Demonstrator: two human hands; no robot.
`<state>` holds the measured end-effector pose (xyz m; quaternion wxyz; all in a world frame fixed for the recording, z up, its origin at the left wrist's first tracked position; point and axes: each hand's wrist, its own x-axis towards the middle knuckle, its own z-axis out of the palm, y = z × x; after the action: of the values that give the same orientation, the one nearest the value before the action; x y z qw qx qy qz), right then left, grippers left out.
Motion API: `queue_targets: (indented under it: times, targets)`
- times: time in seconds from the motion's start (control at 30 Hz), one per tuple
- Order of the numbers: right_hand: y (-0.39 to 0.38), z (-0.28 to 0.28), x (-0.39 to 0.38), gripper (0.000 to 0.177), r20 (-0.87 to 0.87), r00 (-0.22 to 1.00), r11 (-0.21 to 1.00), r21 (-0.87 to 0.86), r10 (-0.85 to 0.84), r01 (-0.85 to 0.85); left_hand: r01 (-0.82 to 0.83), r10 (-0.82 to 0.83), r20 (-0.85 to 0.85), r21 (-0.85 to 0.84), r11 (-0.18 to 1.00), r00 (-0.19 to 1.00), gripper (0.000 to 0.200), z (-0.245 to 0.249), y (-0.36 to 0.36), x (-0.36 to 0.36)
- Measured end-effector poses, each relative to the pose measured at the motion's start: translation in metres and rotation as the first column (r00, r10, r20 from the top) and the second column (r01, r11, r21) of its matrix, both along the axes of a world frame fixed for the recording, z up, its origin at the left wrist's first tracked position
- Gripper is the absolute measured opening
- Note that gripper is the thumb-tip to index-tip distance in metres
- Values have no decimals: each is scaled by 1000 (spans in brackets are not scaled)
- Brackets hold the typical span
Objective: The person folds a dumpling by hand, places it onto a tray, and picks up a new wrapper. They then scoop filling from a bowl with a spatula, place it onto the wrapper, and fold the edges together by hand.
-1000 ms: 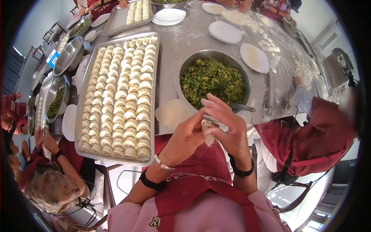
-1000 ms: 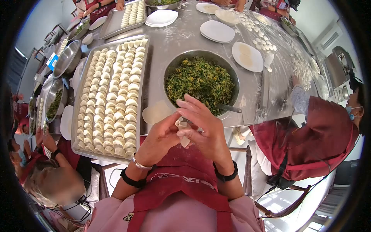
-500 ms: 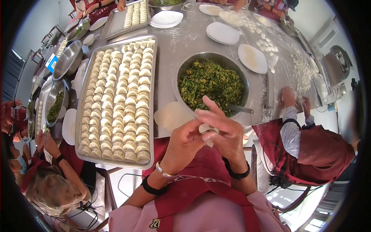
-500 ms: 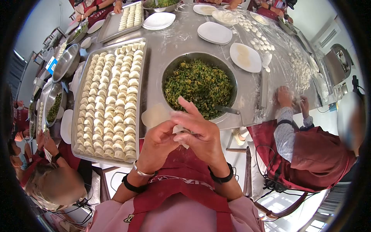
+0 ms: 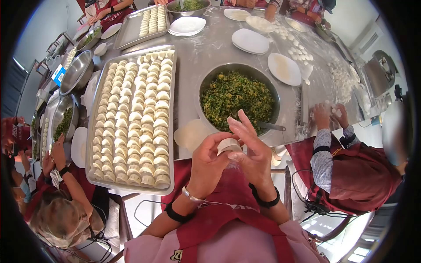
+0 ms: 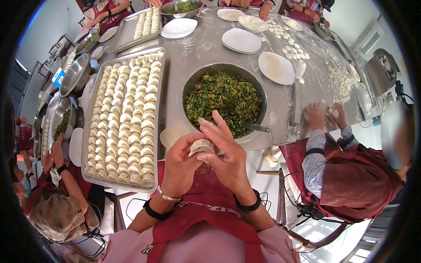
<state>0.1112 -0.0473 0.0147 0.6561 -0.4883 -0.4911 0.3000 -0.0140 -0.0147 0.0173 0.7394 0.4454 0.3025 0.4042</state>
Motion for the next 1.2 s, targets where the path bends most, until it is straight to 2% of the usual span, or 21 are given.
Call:
queue_targets:
  times: [0.07, 0.13, 0.17, 0.2, 0.27, 0.37, 0.47, 0.57, 0.67, 0.77, 0.87, 0.97, 1.07, 1.2]
  targets:
    - [-1, -7, 3, 32, 48, 999, 1000, 11, 16, -16, -33, 35, -29, 39, 999, 999, 42, -6, -2, 2]
    - [0, -25, 19, 37, 267, 961, 993, 75, 70, -93, 132, -131, -68, 5, 991, 989, 43, -8, -3, -7]
    - [2, -30, 26, 39, 372, 924, 985, 101, 91, -138, 149, -149, 17, -60, 987, 989, 43, -7, -3, -8]
    - [4, -29, 27, 38, 404, 909, 985, 86, 102, -149, 170, -158, 101, -125, 978, 982, 44, -7, -3, -9]
    - [6, -27, 28, 37, 465, 876, 984, 53, 125, -169, 146, 24, 431, -356, 923, 902, 46, -2, -6, -3]
    - [3, 0, 8, 32, 280, 960, 999, 26, 20, -29, 205, -20, 444, -373, 905, 896, 45, -8, 0, -8]
    - [-3, -8, 12, 38, 247, 968, 999, 28, 36, -45, 184, 8, 456, -376, 908, 890, 46, 0, -5, -6]
    - [-1, -16, 29, 44, 483, 869, 985, 64, 109, -159, 236, -34, 495, -352, 906, 868, 47, -12, -9, -5]
    - [2, 1, 23, 40, 497, 867, 994, 75, 31, -78, 218, -8, 492, -371, 903, 871, 48, -3, -6, -5]
    - [-5, -2, 12, 37, 107, 994, 991, 133, -6, -8, 232, -4, 585, -315, 920, 811, 48, 0, -2, -7]
    - [-9, -16, 10, 37, -3, 1000, 985, 173, -16, 16, 244, -11, 618, -294, 924, 786, 49, -5, -4, -7]
    - [-10, -11, 6, 27, 11, 997, 986, 148, -80, 78, 225, 11, 596, -320, 920, 803, 50, -5, -9, -5]
    - [-5, -11, 10, 15, 128, 985, 970, 227, -115, 83, 239, -9, 610, -298, 924, 792, 50, -4, -12, -4]
    - [-6, -11, 14, 12, 159, 982, 969, 239, -104, 64, 259, -29, 607, -295, 920, 794, 50, -2, -13, -4]
